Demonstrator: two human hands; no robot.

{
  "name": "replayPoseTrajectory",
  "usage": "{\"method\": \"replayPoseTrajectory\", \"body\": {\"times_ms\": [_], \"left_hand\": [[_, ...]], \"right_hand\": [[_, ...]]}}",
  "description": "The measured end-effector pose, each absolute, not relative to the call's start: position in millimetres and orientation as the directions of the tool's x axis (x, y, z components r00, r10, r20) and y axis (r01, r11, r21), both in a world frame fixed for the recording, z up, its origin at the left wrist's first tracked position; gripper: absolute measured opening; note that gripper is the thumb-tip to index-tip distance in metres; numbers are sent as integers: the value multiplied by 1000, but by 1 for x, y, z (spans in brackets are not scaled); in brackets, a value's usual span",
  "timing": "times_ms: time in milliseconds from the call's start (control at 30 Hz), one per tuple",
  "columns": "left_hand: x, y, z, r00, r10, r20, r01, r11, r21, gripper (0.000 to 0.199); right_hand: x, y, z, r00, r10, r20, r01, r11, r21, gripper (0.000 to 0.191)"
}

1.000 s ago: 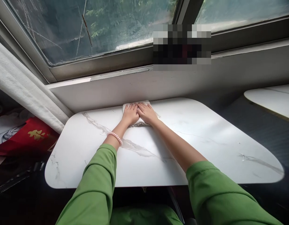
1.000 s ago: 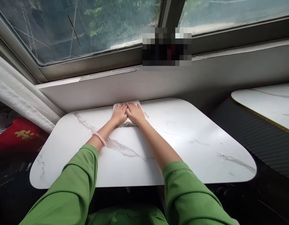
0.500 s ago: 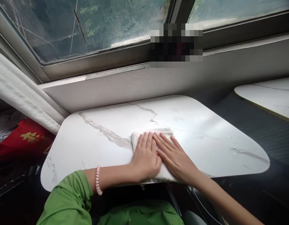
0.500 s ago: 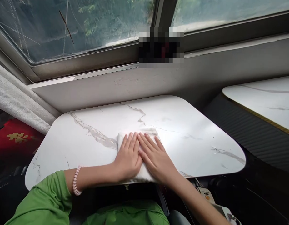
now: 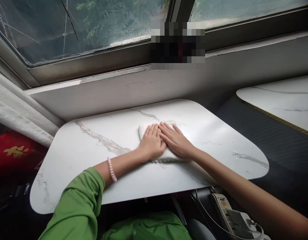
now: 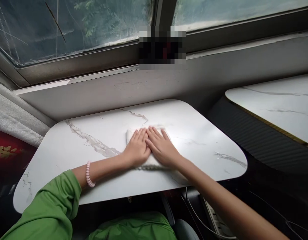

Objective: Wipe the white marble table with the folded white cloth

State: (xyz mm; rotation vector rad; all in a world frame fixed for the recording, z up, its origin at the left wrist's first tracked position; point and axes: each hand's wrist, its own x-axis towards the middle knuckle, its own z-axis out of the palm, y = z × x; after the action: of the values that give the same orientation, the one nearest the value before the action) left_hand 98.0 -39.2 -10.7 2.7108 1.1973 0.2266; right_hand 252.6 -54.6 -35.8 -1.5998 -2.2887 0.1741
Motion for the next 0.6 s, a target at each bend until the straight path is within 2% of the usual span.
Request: {"method": "replayPoseTrajectory", "body": {"times_ms": [100, 200, 333, 600], "left_hand": [[110, 25, -14, 618, 780, 103, 763, -626, 164, 60], [121, 80, -15, 563, 812, 155, 802, -582, 134, 55], [131, 114, -15, 465, 860, 211, 859, -496, 130, 49], [129, 115, -18, 479, 853, 206, 857, -506, 103, 51]], "right_hand": [[256, 17, -33, -265, 944, 197, 873, 321, -366, 54], [254, 78, -29, -150, 959, 240, 868, 244, -433, 52], [252, 118, -28, -79, 964, 254, 906, 175, -385, 50], [257, 110, -32, -138, 953, 270, 936, 214, -279, 53]]}}
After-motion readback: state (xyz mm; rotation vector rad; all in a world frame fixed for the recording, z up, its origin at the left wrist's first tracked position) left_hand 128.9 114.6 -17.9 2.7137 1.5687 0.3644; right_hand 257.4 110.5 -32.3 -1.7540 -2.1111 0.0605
